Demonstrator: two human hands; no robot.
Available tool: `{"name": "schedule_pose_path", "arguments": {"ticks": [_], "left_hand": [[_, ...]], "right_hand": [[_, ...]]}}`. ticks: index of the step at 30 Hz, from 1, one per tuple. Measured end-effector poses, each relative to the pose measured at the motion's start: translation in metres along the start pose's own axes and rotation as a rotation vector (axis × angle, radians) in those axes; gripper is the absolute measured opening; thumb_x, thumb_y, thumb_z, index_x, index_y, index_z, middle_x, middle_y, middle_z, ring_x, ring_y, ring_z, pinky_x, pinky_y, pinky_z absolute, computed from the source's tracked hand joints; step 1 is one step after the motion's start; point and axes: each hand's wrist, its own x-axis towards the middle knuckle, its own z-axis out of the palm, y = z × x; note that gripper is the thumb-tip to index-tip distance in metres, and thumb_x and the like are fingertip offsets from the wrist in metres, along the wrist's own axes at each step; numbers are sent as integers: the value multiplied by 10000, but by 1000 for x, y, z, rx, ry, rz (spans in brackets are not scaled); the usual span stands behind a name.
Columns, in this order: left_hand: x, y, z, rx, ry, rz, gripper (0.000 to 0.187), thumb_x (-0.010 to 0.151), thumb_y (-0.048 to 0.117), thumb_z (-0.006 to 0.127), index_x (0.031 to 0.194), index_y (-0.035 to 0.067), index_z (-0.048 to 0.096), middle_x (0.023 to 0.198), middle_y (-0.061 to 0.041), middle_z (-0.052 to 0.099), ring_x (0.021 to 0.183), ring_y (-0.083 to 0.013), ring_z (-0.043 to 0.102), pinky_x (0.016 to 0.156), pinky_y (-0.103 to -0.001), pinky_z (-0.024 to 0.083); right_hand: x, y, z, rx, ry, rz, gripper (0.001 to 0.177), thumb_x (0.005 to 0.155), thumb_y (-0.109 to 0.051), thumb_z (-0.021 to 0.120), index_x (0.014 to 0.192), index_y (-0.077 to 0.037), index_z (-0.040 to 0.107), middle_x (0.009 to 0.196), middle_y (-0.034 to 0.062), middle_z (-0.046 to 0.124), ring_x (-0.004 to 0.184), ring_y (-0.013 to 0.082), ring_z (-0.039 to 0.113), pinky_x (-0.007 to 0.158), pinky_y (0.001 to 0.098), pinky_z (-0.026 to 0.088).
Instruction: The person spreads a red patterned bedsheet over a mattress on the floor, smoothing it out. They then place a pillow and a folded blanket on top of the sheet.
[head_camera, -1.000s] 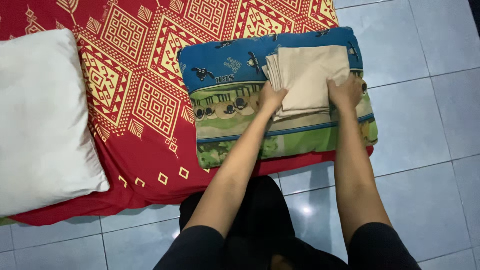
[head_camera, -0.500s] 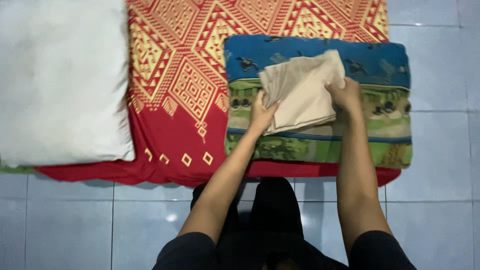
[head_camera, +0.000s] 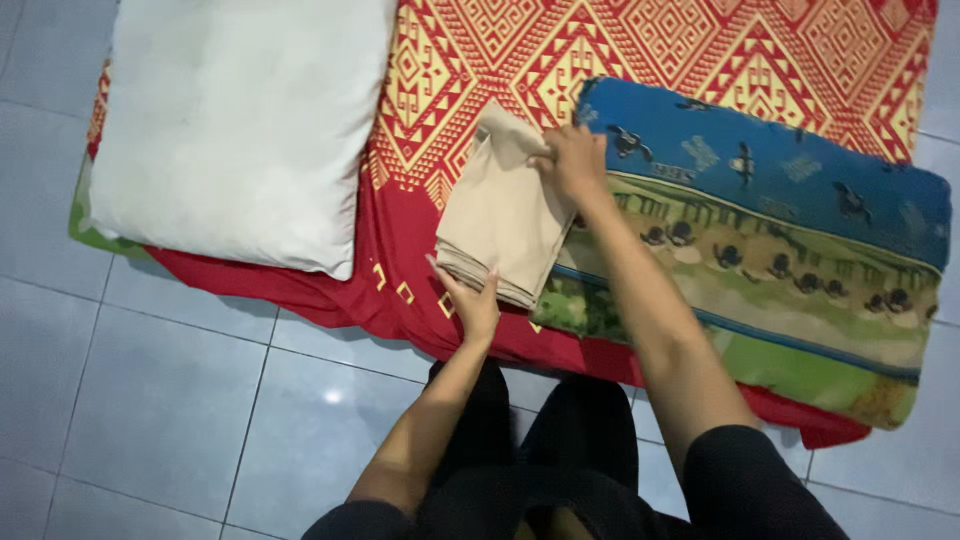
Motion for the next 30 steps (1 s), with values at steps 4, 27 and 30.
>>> {"name": "schedule_pose_path", "arguments": {"ticks": [4, 27, 30], "left_hand": [[11, 1, -24, -258, -128, -218, 1275, 730, 30, 753, 1618, 142, -155, 1632, -263, 234, 1460, -399, 367, 1165, -523, 366], [299, 57, -202, 1000, 423, 122, 635, 960, 382, 682, 1524, 195, 459, 1654, -156, 291, 1539, -425, 189, 1191, -681, 191], [307, 49, -211, 1130, 387, 84, 703, 981, 428, 634, 1593, 197, 376, 1691, -186, 170, 1547, -474, 76, 1160, -737, 136]], "right_hand": [[-5, -20, 46, -39, -3, 60, 385, 844, -338, 838, 1158, -156, 710, 1186, 101, 620, 1222, 298, 527, 1022, 522, 352], [120, -230, 179, 199, 64, -220, 407, 946, -238, 733, 1292, -40, 651, 1290, 192, 609, 1195, 387, 551, 1013, 516, 438], [133, -263, 170, 134, -91, -300, 453, 940, -218, 719, 1345, -48, 611, 1294, 196, 603, 1185, 395, 556, 1009, 532, 446]]}}
